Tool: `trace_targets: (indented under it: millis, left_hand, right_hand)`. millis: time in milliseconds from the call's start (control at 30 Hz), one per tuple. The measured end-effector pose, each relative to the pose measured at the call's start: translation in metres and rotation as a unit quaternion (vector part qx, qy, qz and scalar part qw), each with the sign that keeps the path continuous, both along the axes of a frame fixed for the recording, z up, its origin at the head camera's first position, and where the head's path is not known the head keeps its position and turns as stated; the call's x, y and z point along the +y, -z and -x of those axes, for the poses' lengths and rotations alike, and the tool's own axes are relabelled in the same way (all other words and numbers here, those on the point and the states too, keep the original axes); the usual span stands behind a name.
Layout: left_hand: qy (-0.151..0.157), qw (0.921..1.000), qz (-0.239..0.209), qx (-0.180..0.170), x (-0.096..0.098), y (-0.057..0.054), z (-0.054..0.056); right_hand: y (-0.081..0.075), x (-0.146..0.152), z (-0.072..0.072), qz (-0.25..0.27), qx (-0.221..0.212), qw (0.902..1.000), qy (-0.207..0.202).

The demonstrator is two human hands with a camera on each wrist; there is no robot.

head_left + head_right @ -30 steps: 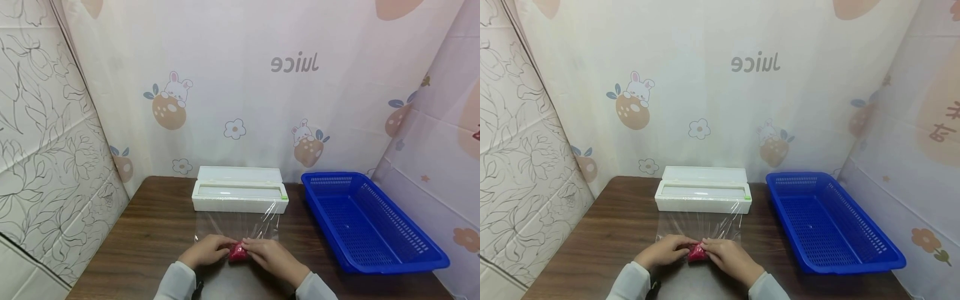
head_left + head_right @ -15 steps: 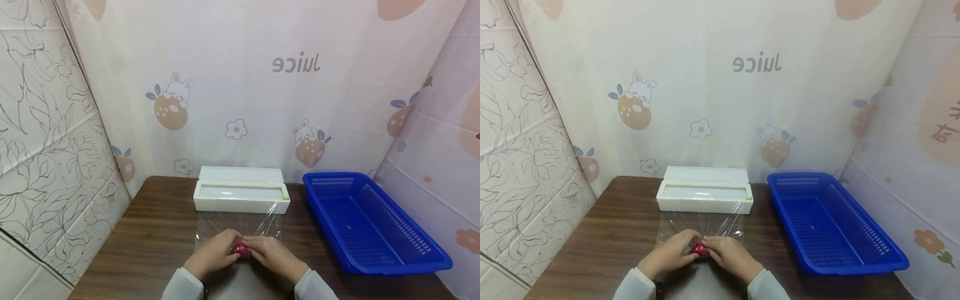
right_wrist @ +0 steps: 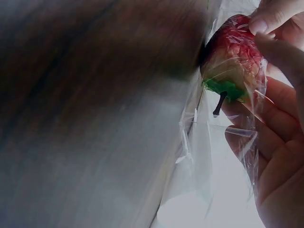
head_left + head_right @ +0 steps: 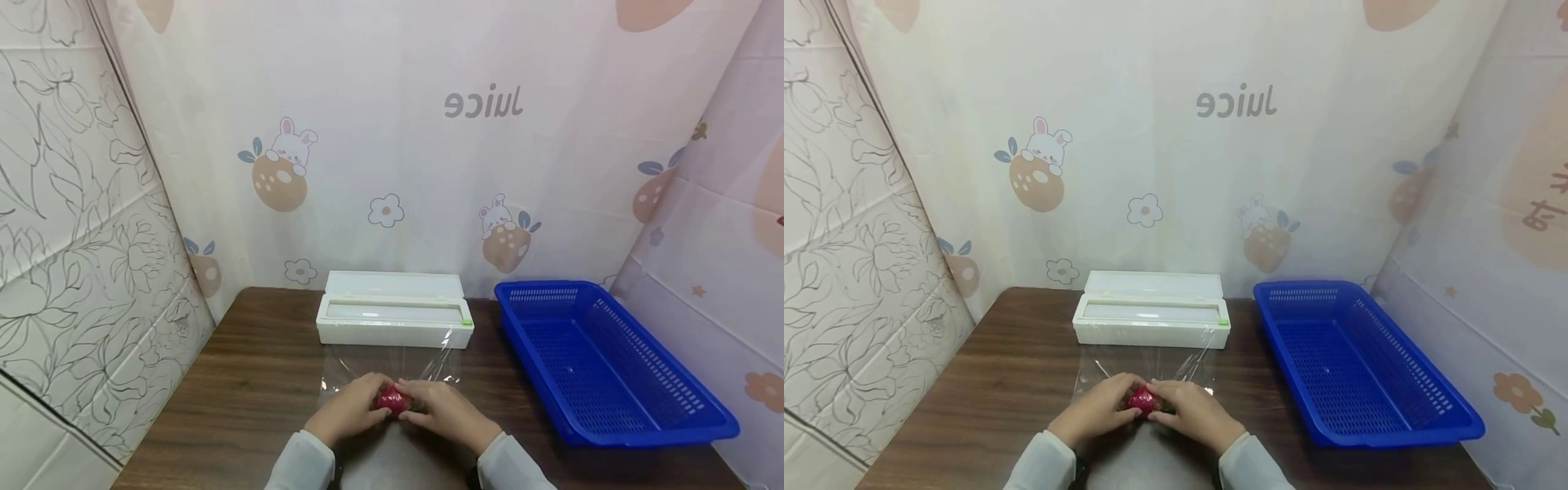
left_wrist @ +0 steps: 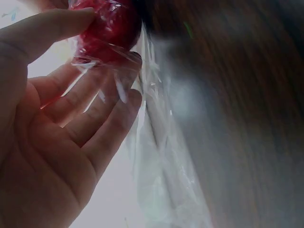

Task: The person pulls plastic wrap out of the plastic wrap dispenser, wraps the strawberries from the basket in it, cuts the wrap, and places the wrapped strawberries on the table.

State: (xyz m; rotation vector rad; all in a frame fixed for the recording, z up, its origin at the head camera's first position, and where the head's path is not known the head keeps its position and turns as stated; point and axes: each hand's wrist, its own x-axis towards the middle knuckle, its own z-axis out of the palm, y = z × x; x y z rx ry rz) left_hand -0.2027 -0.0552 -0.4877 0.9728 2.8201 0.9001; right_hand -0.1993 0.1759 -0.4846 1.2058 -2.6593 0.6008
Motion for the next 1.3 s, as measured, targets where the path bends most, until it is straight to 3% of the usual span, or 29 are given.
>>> trace_targets:
  millis: [233,433,633,933,1133,1300]
  left_hand:
    - [0.028,0.9993,-0.021,-0.014,-0.005,0.002,0.008]
    - [0.030,0.9989,-0.020,-0.031,-0.009,0.001,0.013]
    - [0.037,0.9984,-0.014,-0.040,-0.012,0.000,0.016]
    - [0.030,0.9982,0.020,-0.048,-0.012,-0.002,0.025]
    - [0.010,0.9977,-0.013,-0.065,-0.014,0.001,0.029]
    - [0.004,0.9979,-0.037,-0.053,-0.015,0.003,0.031]
  right_hand:
    - [0.003,0.001,0.007,0.021,-0.037,0.9991,0.010]
    - [0.009,0.002,0.018,0.057,-0.067,0.9961,0.010]
    - [0.012,0.002,0.025,0.079,-0.068,0.9945,0.007]
    - [0.012,-0.003,0.033,0.062,-0.075,0.9947,0.032]
    - [0.013,-0.004,0.037,0.057,-0.084,0.9938,0.044]
    - [0.013,-0.005,0.039,0.072,-0.092,0.9914,0.059]
